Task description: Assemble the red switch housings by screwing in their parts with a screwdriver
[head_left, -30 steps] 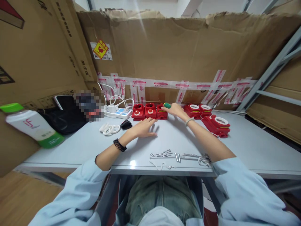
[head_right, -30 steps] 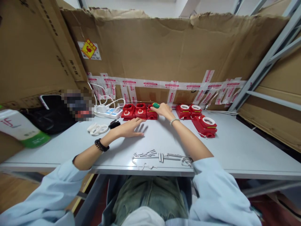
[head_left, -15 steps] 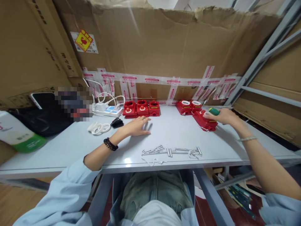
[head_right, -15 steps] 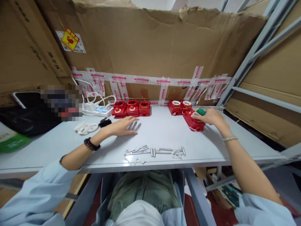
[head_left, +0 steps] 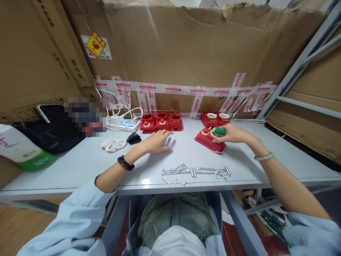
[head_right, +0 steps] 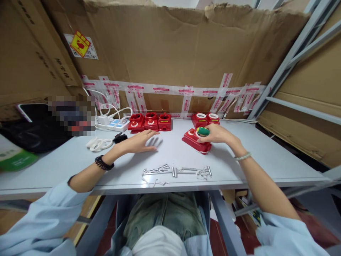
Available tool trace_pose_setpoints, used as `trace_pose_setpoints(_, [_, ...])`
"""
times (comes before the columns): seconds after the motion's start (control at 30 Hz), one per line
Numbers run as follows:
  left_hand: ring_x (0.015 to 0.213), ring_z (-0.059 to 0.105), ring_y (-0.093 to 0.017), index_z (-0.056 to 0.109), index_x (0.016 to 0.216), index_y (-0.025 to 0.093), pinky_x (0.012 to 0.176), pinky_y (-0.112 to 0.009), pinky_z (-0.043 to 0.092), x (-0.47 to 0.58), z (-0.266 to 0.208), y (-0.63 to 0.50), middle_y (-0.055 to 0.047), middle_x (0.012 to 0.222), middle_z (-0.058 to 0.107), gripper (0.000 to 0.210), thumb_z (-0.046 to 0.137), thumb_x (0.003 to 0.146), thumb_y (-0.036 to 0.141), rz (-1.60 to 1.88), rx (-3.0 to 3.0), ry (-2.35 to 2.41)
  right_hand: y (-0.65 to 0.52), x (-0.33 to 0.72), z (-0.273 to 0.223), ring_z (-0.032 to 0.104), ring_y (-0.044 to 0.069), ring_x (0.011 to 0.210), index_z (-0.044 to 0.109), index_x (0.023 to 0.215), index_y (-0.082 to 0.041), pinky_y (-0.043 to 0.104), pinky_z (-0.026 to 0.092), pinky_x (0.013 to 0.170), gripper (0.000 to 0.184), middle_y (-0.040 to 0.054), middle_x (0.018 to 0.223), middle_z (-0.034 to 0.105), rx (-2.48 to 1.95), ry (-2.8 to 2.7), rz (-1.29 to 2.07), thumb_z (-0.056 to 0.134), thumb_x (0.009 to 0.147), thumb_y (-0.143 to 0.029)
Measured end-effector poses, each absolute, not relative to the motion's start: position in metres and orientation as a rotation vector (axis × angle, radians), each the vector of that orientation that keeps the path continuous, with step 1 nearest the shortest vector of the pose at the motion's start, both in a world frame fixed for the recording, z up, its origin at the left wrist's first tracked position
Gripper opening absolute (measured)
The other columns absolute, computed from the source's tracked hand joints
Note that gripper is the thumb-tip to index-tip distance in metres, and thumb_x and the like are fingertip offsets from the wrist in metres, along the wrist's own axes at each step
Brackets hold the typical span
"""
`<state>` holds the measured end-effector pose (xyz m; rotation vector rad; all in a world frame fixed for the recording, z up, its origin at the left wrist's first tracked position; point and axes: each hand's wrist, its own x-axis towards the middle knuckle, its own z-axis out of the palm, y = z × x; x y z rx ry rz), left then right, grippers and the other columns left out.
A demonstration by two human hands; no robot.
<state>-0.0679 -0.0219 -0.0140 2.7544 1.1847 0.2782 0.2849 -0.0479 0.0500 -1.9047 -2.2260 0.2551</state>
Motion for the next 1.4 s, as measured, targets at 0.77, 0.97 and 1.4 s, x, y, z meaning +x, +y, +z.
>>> trace_pose_setpoints(0.77, [0.131,0.052,-0.034,0.034,0.146,0.025,0.111,-0.053,0.042,-0.068,-0.004,-0.032,-0.013,0.148,0.047,0.091,0.079,0.068,0.040,0.701,2.458,0.804,-0.033,0.210,0.040,0.045,0.010,0.039,0.064,0.063,-0.018,0.026,0.036,0.035,0.043,0.0011,0.050,0.055,-1.150,-1.533,0.692,0.059,0.081,-0.057])
trace_pose_setpoints(0.97, [0.142,0.040,-0.035,0.035,0.146,0.027,0.119,-0.054,0.031,-0.081,-0.001,-0.034,-0.011,0.153,0.040,0.087,0.077,0.071,0.038,0.875,2.467,0.774,-0.041,0.194,0.039,0.053,0.010,0.042,0.058,0.059,-0.019,0.024,0.044,0.033,0.020,-0.0002,0.056,0.059,-1.033,-1.182,0.921,0.073,0.062,-0.032])
trace_pose_setpoints(1.4, [0.130,0.051,-0.032,0.041,0.138,0.027,0.113,-0.051,0.039,-0.082,-0.002,-0.032,-0.010,0.144,0.049,0.079,0.078,0.069,0.037,0.916,2.453,0.771,-0.045,0.188,0.038,0.053,0.008,0.042,0.057,0.056,-0.018,0.023,0.045,0.033,0.014,-0.0024,0.055,0.056,-0.956,-1.078,0.887,0.068,0.060,-0.026])
